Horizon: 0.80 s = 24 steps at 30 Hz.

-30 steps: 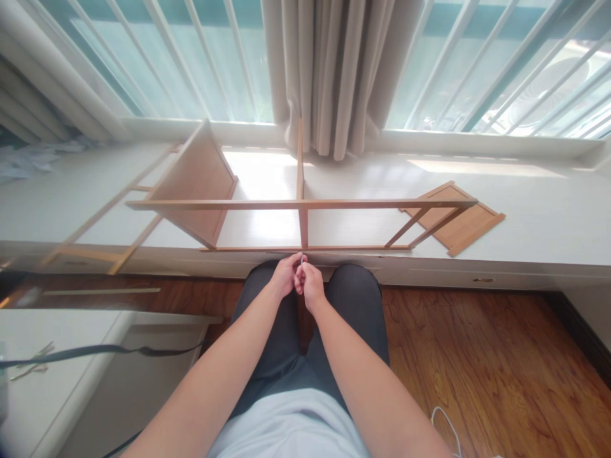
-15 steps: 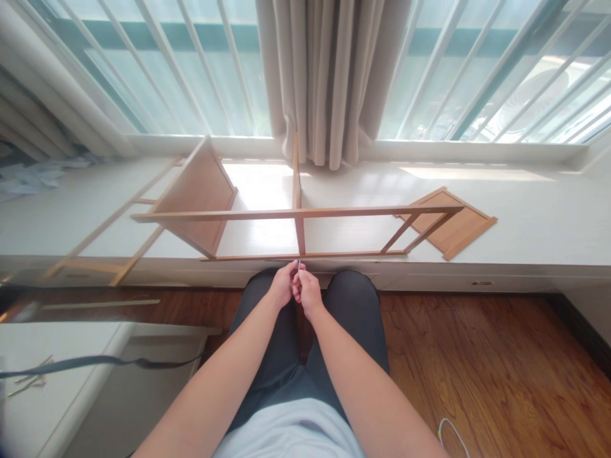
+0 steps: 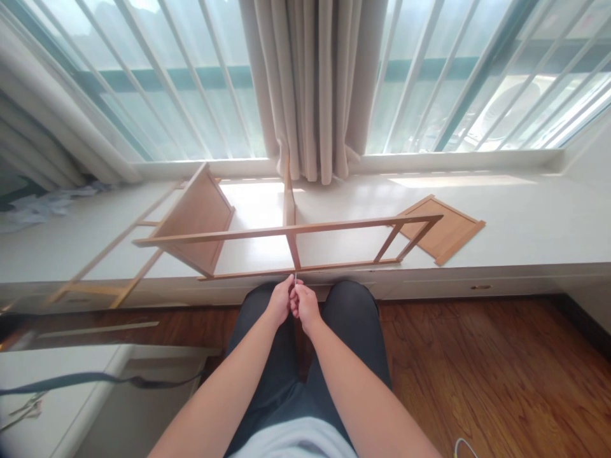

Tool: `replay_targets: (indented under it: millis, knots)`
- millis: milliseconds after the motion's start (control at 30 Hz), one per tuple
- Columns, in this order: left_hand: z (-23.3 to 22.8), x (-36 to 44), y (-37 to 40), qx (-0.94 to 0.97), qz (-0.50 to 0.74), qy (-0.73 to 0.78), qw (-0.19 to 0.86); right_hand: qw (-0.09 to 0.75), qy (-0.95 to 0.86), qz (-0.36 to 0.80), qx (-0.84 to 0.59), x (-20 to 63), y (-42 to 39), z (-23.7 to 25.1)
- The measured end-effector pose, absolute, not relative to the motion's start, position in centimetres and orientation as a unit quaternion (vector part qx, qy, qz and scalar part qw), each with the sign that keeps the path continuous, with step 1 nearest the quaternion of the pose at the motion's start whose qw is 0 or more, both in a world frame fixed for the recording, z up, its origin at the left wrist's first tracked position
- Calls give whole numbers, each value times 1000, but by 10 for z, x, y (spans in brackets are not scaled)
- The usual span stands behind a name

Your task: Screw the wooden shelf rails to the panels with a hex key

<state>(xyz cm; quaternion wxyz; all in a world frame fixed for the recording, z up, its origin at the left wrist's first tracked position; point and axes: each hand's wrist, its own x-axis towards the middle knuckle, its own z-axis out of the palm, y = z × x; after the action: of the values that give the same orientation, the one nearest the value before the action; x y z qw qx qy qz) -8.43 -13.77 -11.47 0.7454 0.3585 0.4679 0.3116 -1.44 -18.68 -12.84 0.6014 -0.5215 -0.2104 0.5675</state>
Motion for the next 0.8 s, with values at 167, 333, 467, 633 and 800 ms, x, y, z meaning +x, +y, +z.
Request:
replay_targets:
  millis: [167,333,467,633,800]
  knots:
    - [-114,-88,-142,406,338,487,696,586,-225,578,-521,-11,-189,-128]
    - [-117,-94,-144,453,347,494,656,569,-245,594,-512,-9,-192,-127]
    - [-119,-99,-142,482,362,498,623,555,-264,598,-514,-4,-193,-128]
    - [-115,-101,-143,518,342,506,599,521,-290,605,-528,-3,-195,-131]
    - [-108,-105,-143,558,346,532,534,477,-314,604,-555,-13,-198,-138]
